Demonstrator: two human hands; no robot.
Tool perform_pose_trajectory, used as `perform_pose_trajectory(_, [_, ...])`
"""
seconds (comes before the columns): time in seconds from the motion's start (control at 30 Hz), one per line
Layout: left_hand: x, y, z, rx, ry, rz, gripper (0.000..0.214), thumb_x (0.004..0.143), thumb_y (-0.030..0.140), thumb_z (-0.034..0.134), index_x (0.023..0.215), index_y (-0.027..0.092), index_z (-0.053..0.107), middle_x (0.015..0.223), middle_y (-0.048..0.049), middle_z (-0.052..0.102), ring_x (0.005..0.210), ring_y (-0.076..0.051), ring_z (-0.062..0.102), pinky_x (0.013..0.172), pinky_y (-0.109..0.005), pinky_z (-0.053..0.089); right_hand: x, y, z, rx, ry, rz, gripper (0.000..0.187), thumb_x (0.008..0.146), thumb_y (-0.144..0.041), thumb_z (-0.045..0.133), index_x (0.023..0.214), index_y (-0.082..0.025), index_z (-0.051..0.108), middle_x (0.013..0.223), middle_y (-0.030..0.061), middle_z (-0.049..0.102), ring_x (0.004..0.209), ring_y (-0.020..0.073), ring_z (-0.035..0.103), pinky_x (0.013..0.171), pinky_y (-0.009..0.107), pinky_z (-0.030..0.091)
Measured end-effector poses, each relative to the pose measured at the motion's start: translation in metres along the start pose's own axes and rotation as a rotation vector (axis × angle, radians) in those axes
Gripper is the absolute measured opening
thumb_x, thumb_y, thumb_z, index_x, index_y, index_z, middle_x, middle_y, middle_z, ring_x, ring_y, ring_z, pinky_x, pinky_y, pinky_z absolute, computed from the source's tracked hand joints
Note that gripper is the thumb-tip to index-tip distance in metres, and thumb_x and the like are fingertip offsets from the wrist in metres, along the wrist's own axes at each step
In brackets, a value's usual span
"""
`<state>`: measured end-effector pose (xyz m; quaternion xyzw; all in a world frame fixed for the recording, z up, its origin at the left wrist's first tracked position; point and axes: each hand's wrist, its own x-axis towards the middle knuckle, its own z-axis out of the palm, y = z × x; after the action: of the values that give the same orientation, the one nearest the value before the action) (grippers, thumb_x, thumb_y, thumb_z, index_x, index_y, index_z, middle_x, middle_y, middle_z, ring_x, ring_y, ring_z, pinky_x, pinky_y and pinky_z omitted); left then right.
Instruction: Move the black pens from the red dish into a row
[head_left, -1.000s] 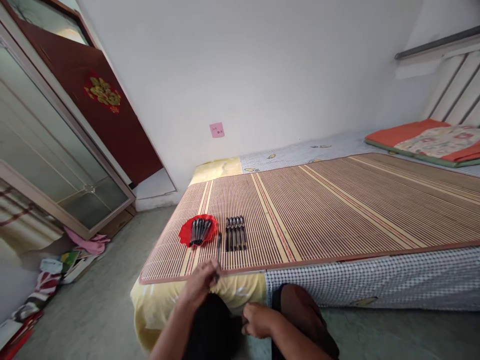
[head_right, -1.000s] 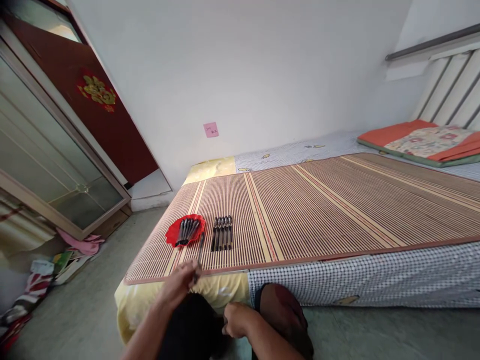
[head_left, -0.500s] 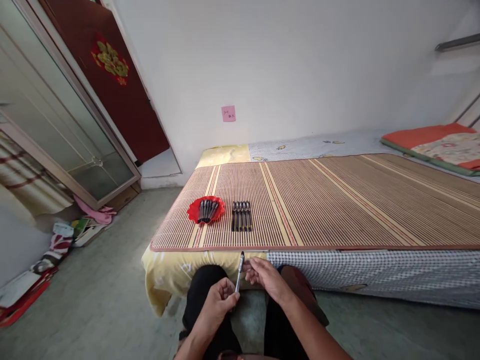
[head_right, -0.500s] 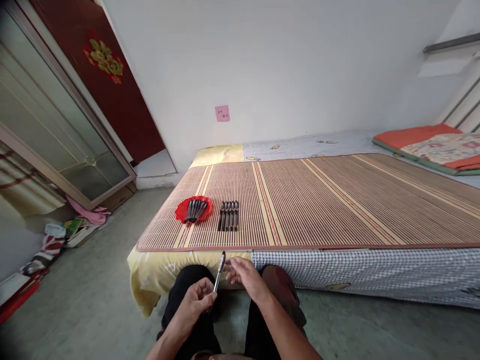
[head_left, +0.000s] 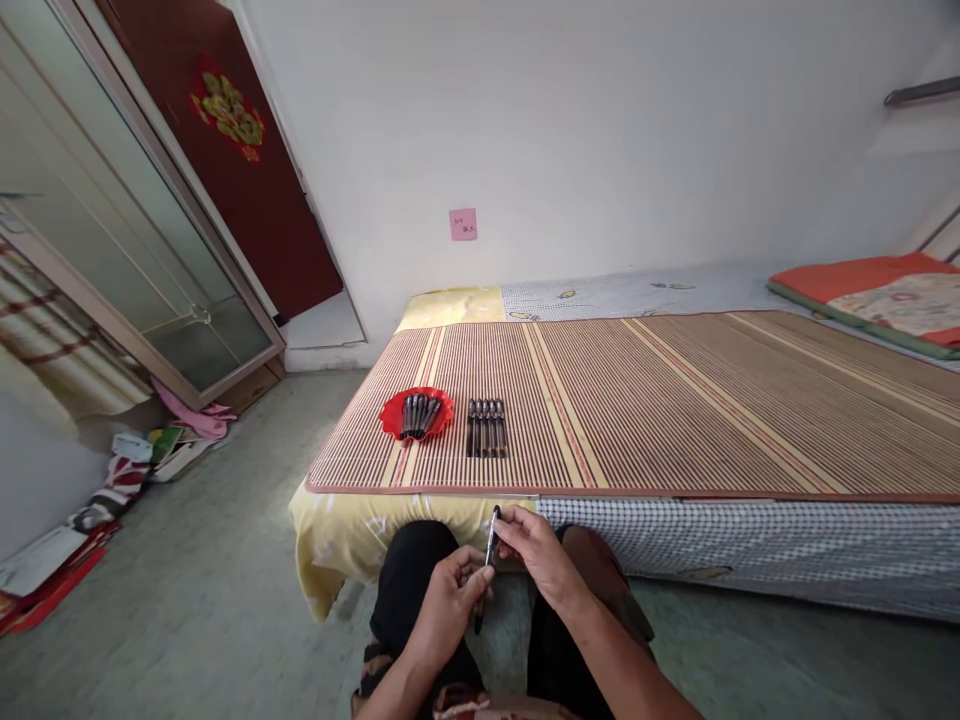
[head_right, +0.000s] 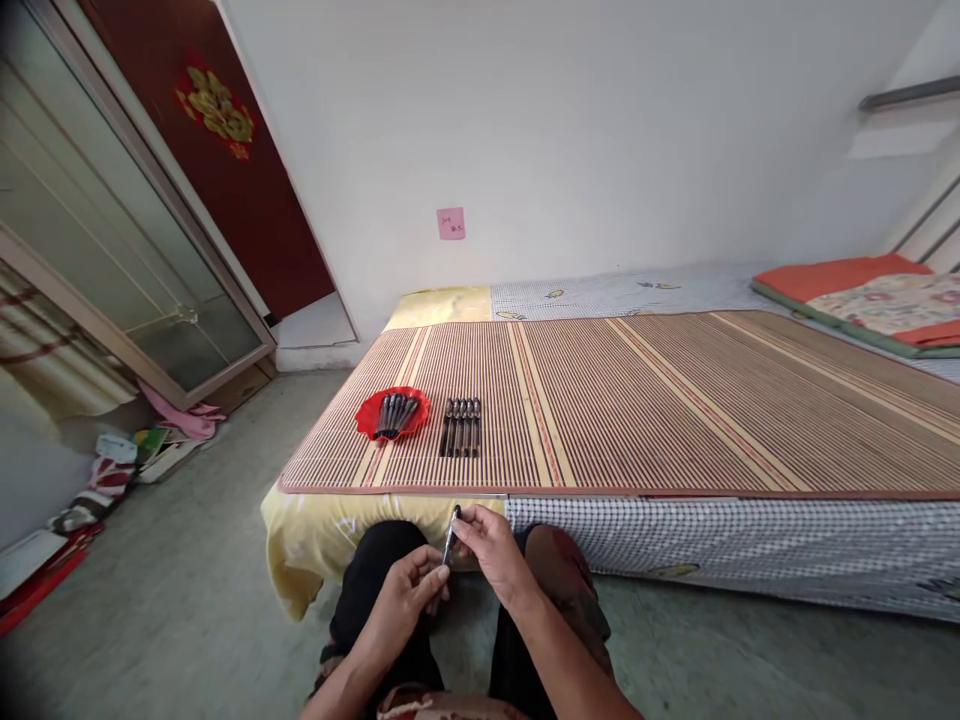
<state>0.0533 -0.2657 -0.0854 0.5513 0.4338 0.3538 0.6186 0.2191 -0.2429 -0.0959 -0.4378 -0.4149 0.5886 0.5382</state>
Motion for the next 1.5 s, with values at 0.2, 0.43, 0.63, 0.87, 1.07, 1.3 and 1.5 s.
perform_pose_trajectory(0.2, [-0.012, 0.0, 0.008, 0.004, -0.114, -0.037, 0.048, 0.079, 0.063, 0.072, 0.076, 0.017, 0.058, 0.06, 0.0007, 0.059, 0.05, -0.008, 0.04, 0.049, -0.021, 0.028, 0.012, -0.013, -0.029, 0.13, 0.373, -0.074, 0.049, 0.065, -0.063, 0.081, 0.079, -0.018, 0.066, 0.073, 0.0012, 0.068, 0.066, 0.0145, 0.061, 0.061, 0.025, 0.048])
perform_pose_trajectory(0.43, [0.002, -0.02, 0.0, -0.065, -0.074, -0.032, 0.054, 0.081, 0.067, 0.068, 0.09, 0.015, 0.064, 0.065, -0.0031, 0.066, 0.047, -0.008, 0.039, 0.047, -0.021, 0.027, 0.017, -0.028, -0.073, -0.003, 0.424, -0.169, 0.053, 0.062, -0.061, 0.084, 0.083, -0.015, 0.071, 0.075, 0.0053, 0.071, 0.068, 0.0178, 0.066, 0.059, 0.027, 0.051])
perform_pose_trajectory(0.63, [0.013, -0.035, -0.018, 0.044, 0.115, 0.051, 0.051, 0.085, 0.067, 0.063, 0.085, 0.016, 0.06, 0.064, 0.0002, 0.06, 0.052, -0.01, 0.043, 0.051, -0.022, 0.032, 0.047, -0.022, -0.097, -0.179, 0.387, -0.185, 0.057, 0.064, -0.062, 0.081, 0.094, -0.015, 0.072, 0.077, 0.0082, 0.074, 0.069, 0.0211, 0.069, 0.058, 0.028, 0.053])
perform_pose_trajectory(0.87, [0.013, -0.047, -0.005, 0.067, 0.046, 0.012, 0.051, 0.083, 0.069, 0.063, 0.083, 0.018, 0.058, 0.065, 0.0019, 0.055, 0.06, -0.012, 0.044, 0.055, -0.023, 0.034, 0.143, -0.047, -0.113, -0.432, 0.344, -0.191, 0.039, 0.074, -0.046, 0.074, 0.096, -0.014, 0.071, 0.077, 0.006, 0.074, 0.067, 0.0178, 0.068, 0.056, 0.025, 0.051])
perform_pose_trajectory(1.07, [0.021, -0.056, -0.003, 0.058, 0.063, 0.0, 0.053, 0.082, 0.071, 0.063, 0.079, 0.018, 0.059, 0.066, 0.0014, 0.054, 0.062, -0.013, 0.044, 0.056, -0.023, 0.035, 0.218, -0.049, -0.111, -0.577, 0.365, -0.111, 0.015, 0.083, -0.022, 0.062, 0.091, -0.013, 0.072, 0.074, 0.0044, 0.073, 0.062, 0.0137, 0.066, 0.053, 0.021, 0.049])
perform_pose_trajectory(1.3, [0.026, -0.067, -0.003, 0.008, -0.001, -0.028, 0.056, 0.082, 0.074, 0.06, 0.079, 0.018, 0.055, 0.066, 0.0016, 0.05, 0.061, -0.011, 0.043, 0.053, -0.022, 0.032, 0.262, -0.036, -0.11, -0.766, 0.373, -0.001, 0.013, 0.085, -0.018, 0.064, 0.09, -0.012, 0.074, 0.08, 0.0069, 0.076, 0.062, 0.0139, 0.07, 0.056, 0.02, 0.051])
perform_pose_trajectory(1.5, [0.029, -0.076, -0.002, 0.003, 0.032, -0.04, 0.059, 0.079, 0.077, 0.061, 0.078, 0.018, 0.056, 0.063, 0.0015, 0.052, 0.055, -0.011, 0.042, 0.048, -0.021, 0.033, 0.276, -0.029, -0.115, -0.97, 0.327, 0.029, 0.015, 0.086, -0.02, 0.067, 0.096, -0.014, 0.076, 0.085, 0.0077, 0.078, 0.062, 0.0131, 0.07, 0.057, 0.019, 0.05])
